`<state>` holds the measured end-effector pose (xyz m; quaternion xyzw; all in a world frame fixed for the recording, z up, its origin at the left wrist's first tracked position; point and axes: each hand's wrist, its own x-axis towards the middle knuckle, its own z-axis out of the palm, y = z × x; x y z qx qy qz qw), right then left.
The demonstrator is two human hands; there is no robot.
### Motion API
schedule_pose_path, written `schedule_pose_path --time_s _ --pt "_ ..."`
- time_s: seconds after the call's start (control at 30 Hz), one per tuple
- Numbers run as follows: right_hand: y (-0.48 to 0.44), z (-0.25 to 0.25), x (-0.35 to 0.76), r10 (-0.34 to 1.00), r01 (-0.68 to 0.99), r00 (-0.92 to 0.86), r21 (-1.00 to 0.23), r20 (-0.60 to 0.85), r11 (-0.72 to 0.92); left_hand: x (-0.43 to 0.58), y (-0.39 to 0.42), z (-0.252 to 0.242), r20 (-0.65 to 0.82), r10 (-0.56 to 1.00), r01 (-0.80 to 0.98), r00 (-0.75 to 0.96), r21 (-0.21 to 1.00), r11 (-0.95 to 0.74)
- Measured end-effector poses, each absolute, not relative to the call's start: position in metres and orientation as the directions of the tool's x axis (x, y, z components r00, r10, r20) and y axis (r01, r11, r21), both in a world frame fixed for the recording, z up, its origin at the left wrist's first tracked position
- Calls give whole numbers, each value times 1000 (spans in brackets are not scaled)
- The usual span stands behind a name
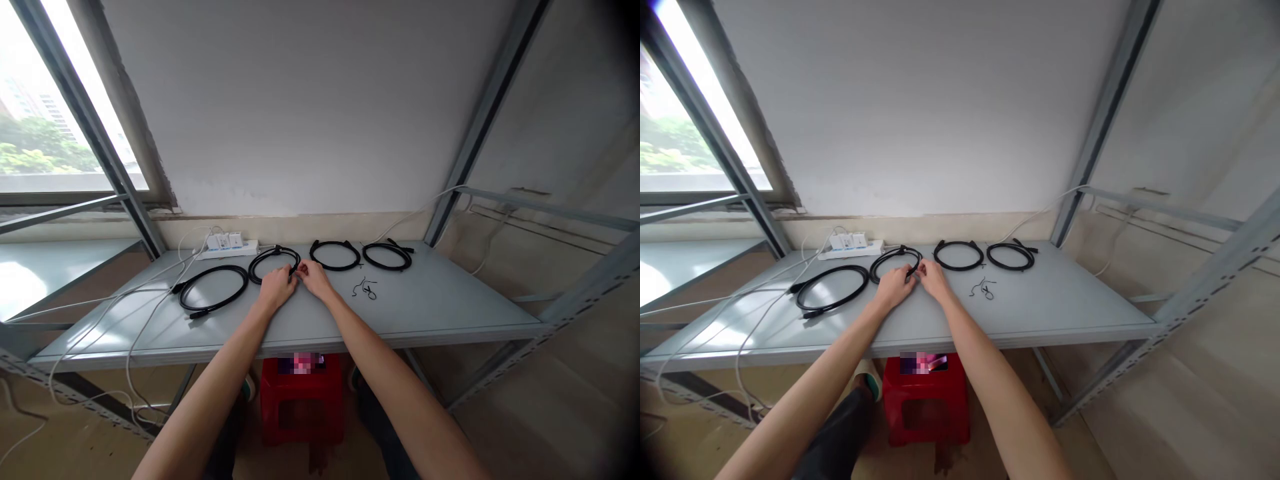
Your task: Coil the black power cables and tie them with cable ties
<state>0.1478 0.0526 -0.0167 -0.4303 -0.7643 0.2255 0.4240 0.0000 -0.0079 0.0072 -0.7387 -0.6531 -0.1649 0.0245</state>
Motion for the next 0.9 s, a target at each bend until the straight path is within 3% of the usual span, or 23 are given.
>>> schedule_pose_path --time_s 0.47,0.73,0.9 --pt "42 -6 151 806 552 -237 -607 543 572 -3 -6 6 332 937 955 106 227 -189" --pt "37 -3 153 666 676 -380 -299 642 674 -4 -7 5 345 931 934 116 281 -221" --pt "39 -6 154 752 657 -249 -465 610 594 -4 -8 5 386 917 924 103 305 -232"
